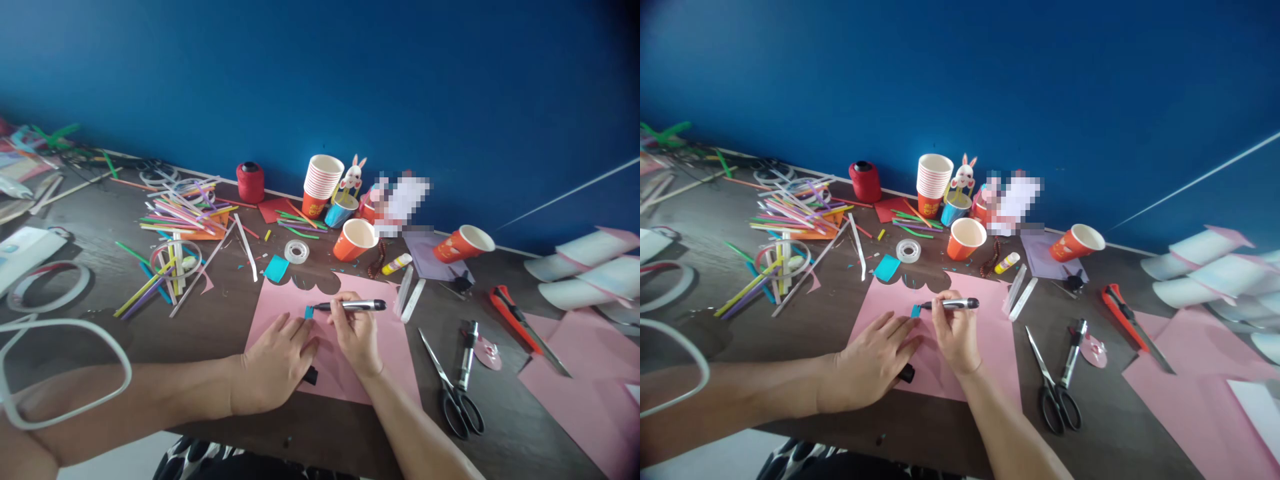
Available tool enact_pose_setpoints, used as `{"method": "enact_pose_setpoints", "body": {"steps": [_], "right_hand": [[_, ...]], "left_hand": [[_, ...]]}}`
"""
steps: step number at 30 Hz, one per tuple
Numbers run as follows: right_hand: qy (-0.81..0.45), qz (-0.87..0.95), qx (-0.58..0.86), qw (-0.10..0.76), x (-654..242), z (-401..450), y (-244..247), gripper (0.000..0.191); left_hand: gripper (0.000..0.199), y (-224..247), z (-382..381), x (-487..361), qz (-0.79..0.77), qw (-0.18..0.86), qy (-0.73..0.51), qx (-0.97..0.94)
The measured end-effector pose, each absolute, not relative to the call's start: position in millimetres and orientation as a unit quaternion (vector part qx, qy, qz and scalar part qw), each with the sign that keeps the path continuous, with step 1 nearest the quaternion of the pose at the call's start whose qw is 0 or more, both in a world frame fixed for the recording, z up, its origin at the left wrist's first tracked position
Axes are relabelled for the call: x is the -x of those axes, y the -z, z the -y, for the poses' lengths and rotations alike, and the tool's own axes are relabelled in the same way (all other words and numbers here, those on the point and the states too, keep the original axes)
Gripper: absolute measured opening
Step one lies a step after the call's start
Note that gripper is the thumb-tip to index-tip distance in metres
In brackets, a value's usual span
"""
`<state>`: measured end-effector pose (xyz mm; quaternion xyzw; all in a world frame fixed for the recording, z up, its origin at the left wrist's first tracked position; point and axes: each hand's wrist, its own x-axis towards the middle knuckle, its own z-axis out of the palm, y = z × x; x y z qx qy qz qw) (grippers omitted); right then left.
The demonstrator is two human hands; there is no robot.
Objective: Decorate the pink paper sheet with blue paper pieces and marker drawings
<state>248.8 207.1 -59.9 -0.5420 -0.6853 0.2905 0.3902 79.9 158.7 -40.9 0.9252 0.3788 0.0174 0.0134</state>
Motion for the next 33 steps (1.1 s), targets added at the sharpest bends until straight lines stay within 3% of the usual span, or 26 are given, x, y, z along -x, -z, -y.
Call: {"method": "enact_pose_setpoints", "body": {"steps": [33], "right_hand": [[-0.293,0.701,0.529,0.380,-249.7,-204.6,58.6,0.013]], "left_hand": [[0.041,42.7,-158.5,-79.2,-0.373,0.011,-0.017,-0.928]]}}
